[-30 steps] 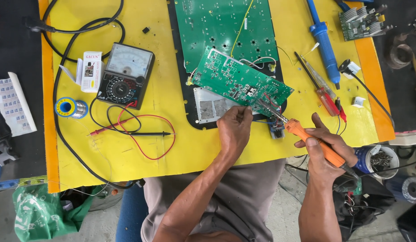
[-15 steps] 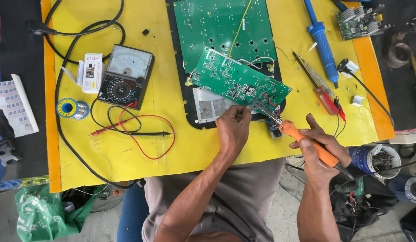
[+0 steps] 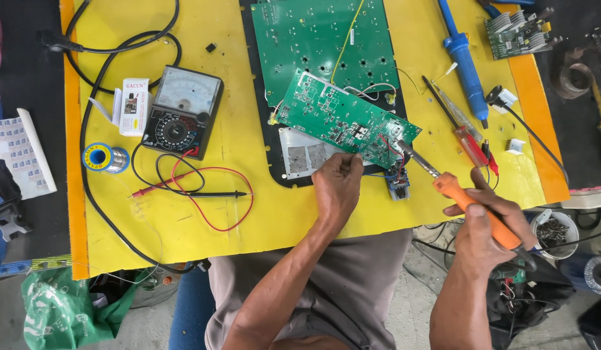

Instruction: The person opens the back panel of a BareTone guitar amplifier to access the internal components. They use a screwdriver to remove screws and detach a circuit board, then use a soldering iron to work on the board's connections before reattaching it.

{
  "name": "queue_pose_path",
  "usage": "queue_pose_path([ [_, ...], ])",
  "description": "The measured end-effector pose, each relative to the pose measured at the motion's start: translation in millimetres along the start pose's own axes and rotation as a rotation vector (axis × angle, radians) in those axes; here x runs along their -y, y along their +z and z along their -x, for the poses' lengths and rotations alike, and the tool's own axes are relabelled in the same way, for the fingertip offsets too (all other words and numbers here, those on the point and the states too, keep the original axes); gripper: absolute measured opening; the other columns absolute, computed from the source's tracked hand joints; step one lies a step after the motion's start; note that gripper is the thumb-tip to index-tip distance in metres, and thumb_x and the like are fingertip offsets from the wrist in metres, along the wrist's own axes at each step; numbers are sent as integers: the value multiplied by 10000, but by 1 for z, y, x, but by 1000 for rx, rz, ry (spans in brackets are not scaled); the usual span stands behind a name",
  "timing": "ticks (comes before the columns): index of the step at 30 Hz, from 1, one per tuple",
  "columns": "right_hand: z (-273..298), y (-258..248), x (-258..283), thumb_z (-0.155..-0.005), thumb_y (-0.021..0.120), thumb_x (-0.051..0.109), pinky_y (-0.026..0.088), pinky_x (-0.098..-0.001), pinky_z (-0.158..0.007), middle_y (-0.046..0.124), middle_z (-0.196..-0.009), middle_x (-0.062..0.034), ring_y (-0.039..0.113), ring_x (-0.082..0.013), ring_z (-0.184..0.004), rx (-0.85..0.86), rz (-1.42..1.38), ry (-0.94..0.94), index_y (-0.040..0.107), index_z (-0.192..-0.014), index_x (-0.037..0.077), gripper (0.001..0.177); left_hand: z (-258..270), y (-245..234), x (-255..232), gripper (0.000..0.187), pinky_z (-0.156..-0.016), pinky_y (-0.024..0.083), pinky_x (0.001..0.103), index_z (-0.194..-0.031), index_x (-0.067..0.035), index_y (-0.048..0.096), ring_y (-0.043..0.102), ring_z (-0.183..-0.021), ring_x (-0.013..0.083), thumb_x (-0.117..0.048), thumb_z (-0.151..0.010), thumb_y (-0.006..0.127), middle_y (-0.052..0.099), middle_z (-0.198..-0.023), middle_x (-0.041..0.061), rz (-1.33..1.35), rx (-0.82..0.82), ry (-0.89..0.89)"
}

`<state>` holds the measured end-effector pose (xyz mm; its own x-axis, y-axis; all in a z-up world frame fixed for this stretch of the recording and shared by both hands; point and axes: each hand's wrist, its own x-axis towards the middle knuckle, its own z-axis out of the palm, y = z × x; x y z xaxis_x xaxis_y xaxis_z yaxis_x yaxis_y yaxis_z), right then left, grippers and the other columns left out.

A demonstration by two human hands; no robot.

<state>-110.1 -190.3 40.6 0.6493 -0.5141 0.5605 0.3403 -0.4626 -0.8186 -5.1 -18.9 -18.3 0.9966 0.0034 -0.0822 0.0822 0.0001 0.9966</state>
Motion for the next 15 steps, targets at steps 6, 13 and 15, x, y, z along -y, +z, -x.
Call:
queue_pose_path([
  [6, -51, -27, -21, -1103, 704, 364, 578, -392, -592, 713, -1033, -276, 792, -450, -984, -252, 91, -70, 598, -1094, -16, 395, -1, -2, -2, 207, -579, 452, 410, -932, -73, 719, 552, -641, 158, -262, -985, 654, 633, -713, 14, -20, 10, 11],
  [13, -143, -73, -96, -1025, 705, 150, 700, -389, -697, 794, -948, -259, 706, -287, -618, -423, 100, -63, 694, -1027, -50, 201, -2, -2, -9, 211, -537, 421, 364, -906, -47, 736, 523, -598, 122, -232, -980, 668, 624, -654, 10, -56, 4, -22],
  [15, -162, -81, -114, -1039, 693, 141, 713, -397, -668, 802, -939, -265, 725, -295, -603, -425, 161, -152, 691, -1022, -57, 198, -2, -3, -14, 218, -533, 402, 362, -890, -47, 734, 498, -589, 113, -236, -976, 668, 606, -635, 6, -53, 1, -25],
])
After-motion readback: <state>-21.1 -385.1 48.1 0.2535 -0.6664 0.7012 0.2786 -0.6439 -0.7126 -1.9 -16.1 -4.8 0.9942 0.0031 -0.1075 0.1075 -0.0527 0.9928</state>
